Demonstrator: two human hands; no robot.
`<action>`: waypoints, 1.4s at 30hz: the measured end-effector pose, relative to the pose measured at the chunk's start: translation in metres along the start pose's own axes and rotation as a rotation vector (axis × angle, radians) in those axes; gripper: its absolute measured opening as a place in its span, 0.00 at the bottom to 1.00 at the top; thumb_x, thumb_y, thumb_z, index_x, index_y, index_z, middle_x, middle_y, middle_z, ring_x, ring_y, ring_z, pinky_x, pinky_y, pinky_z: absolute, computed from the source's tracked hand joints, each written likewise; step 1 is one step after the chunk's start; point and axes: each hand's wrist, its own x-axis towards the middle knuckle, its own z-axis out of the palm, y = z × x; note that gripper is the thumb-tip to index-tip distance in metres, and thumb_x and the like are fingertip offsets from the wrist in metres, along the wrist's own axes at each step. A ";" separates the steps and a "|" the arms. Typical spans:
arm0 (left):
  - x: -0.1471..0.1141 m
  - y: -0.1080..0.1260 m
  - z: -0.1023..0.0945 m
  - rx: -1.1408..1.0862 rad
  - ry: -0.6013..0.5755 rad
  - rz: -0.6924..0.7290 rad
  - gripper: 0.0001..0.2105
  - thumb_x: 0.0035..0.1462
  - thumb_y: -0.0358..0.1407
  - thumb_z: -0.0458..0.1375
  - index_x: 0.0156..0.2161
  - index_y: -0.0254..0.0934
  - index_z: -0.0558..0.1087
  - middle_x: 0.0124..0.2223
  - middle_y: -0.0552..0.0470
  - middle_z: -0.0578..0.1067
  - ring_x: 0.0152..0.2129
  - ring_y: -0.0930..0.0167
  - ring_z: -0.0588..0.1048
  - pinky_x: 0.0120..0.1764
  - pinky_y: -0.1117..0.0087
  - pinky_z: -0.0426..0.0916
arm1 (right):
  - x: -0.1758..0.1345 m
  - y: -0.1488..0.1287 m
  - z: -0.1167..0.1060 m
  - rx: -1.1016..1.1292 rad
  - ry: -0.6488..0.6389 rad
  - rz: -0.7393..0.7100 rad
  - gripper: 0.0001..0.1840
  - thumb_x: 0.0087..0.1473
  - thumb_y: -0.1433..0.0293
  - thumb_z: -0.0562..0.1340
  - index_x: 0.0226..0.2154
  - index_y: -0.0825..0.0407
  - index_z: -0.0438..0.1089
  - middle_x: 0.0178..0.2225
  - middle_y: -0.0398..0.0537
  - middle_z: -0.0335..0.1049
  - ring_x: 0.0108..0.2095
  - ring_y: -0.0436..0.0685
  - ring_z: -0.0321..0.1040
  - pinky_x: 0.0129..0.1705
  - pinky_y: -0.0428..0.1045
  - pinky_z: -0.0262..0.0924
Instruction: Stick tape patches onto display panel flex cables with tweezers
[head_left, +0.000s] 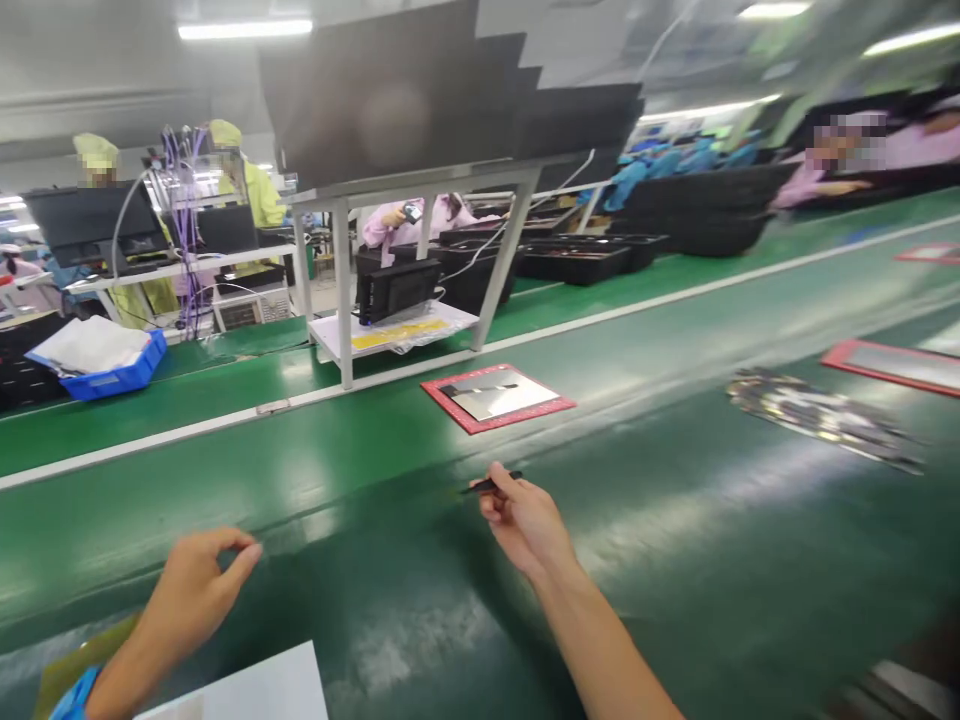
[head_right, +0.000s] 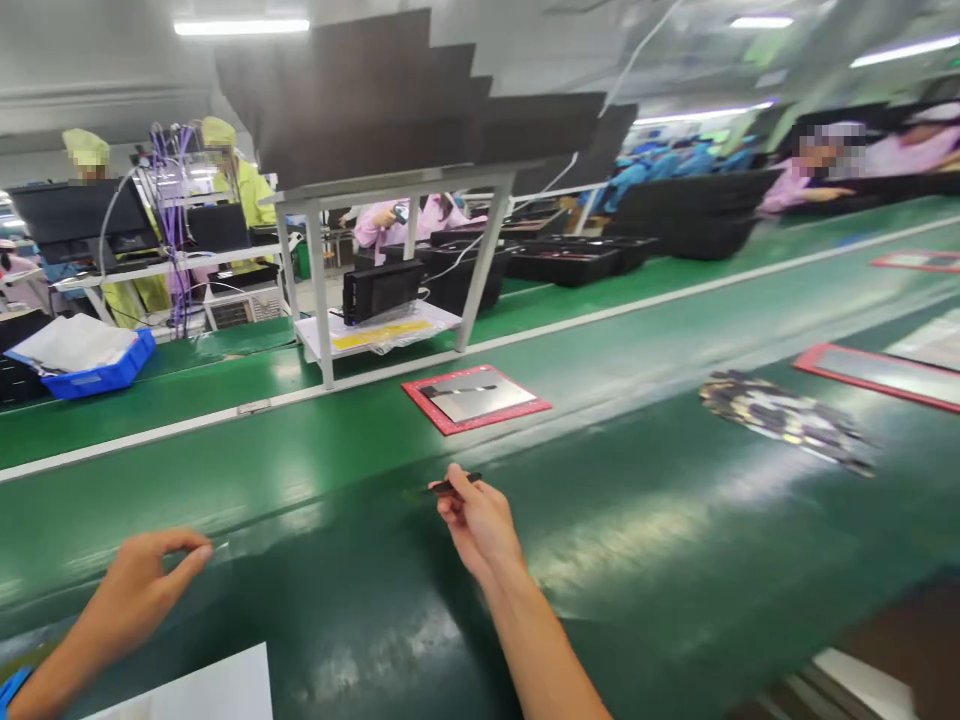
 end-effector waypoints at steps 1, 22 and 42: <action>0.023 0.023 0.001 0.055 -0.031 0.073 0.19 0.63 0.48 0.53 0.37 0.44 0.84 0.40 0.54 0.86 0.40 0.62 0.83 0.45 0.66 0.73 | 0.002 -0.003 -0.002 0.011 0.023 -0.016 0.39 0.16 0.48 0.86 0.21 0.56 0.72 0.23 0.51 0.75 0.17 0.44 0.60 0.15 0.39 0.53; 0.396 0.232 0.251 0.163 -0.109 0.323 0.21 0.70 0.46 0.61 0.61 0.36 0.72 0.63 0.41 0.71 0.59 0.57 0.73 0.60 0.46 0.70 | 0.013 -0.010 -0.011 -0.126 0.305 -0.331 0.33 0.41 0.42 0.78 0.25 0.54 0.73 0.22 0.47 0.72 0.16 0.48 0.59 0.18 0.43 0.50; 0.420 0.247 0.255 0.191 -0.438 0.020 0.19 0.67 0.46 0.65 0.56 0.36 0.75 0.57 0.44 0.76 0.53 0.60 0.77 0.55 0.54 0.75 | 0.009 -0.006 -0.005 -0.190 0.230 -0.312 0.29 0.47 0.44 0.76 0.26 0.53 0.73 0.24 0.47 0.73 0.17 0.48 0.60 0.22 0.45 0.54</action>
